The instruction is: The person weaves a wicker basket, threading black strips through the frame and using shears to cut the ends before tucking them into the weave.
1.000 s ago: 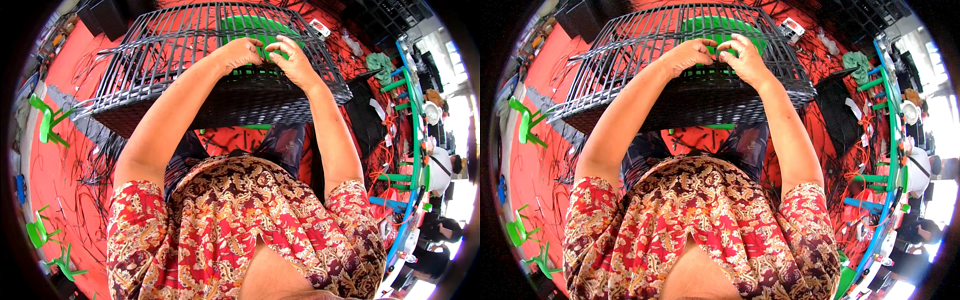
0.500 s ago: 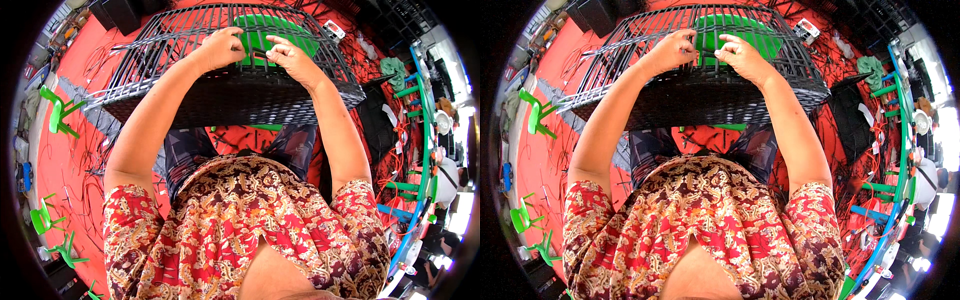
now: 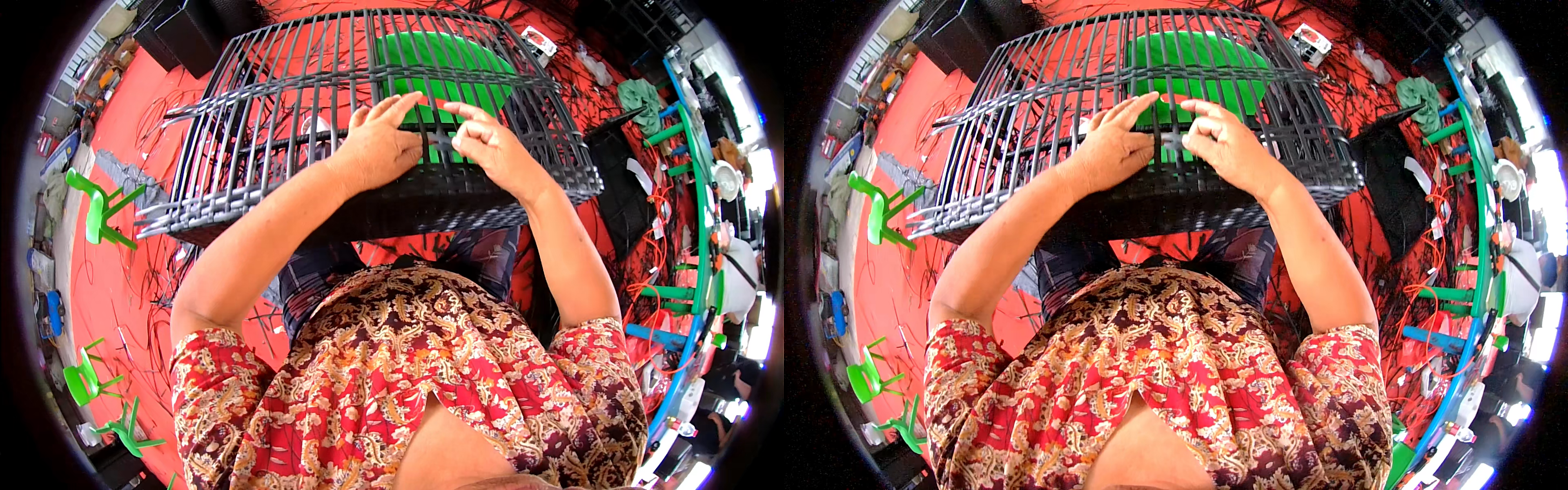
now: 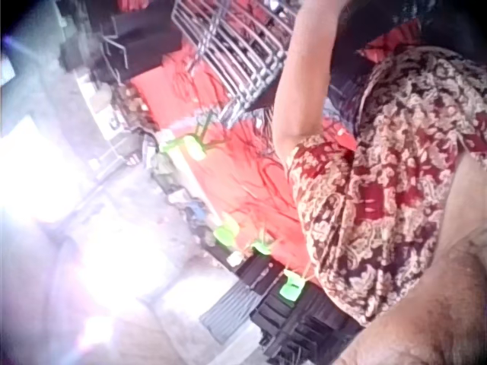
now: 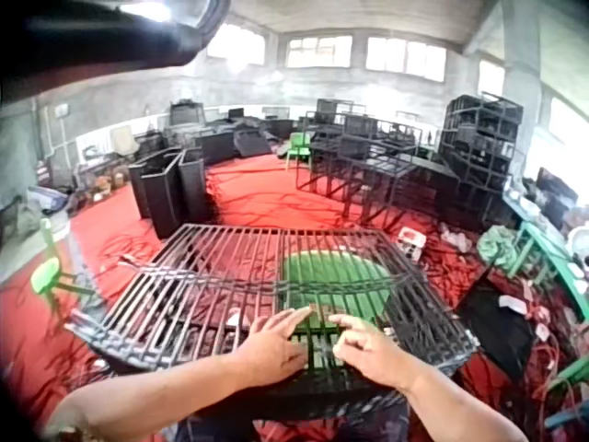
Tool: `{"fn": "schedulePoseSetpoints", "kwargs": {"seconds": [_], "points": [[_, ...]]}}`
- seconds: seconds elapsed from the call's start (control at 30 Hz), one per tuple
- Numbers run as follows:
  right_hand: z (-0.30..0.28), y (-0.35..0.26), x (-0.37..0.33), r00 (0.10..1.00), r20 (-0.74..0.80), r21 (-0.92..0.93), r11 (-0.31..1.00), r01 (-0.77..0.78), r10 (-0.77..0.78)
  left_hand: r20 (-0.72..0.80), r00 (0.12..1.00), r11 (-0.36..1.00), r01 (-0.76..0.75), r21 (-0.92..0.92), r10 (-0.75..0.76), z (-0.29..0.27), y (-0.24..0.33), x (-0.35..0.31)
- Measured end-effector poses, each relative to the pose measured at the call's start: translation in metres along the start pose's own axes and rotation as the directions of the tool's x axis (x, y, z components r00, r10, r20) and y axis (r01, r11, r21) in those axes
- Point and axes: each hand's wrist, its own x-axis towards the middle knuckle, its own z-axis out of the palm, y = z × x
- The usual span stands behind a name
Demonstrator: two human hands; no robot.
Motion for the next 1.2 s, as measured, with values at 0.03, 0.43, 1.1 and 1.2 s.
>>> {"fn": "schedulePoseSetpoints", "kwargs": {"seconds": [0.03, 0.43, 1.1, 1.2], "points": [[0.002, 0.001, -0.008, 0.999, -0.039, 0.031, 0.999, -0.02, 0.021, 0.008, 1.0, 1.0, -0.015, -0.012, 0.015, 0.0, 0.006, -0.002], [0.003, -0.004, -0.031, 0.952, -0.2, 0.039, 0.973, -0.228, 0.232, 0.093, 0.994, 0.999, 0.05, -0.002, -0.049, 0.018, 0.024, 0.02], [0.014, -0.011, -0.007, 0.957, -0.243, -0.424, 0.905, 0.041, -0.158, 0.187, 0.959, 0.397, 0.26, -0.88, -0.215, -0.017, 0.018, 0.017], [0.02, -0.008, 0.007, 0.985, -0.092, -0.304, 0.946, 0.114, -0.148, 0.176, 0.965, 0.47, 0.249, -0.847, -0.195, -0.024, 0.012, 0.009]]}}
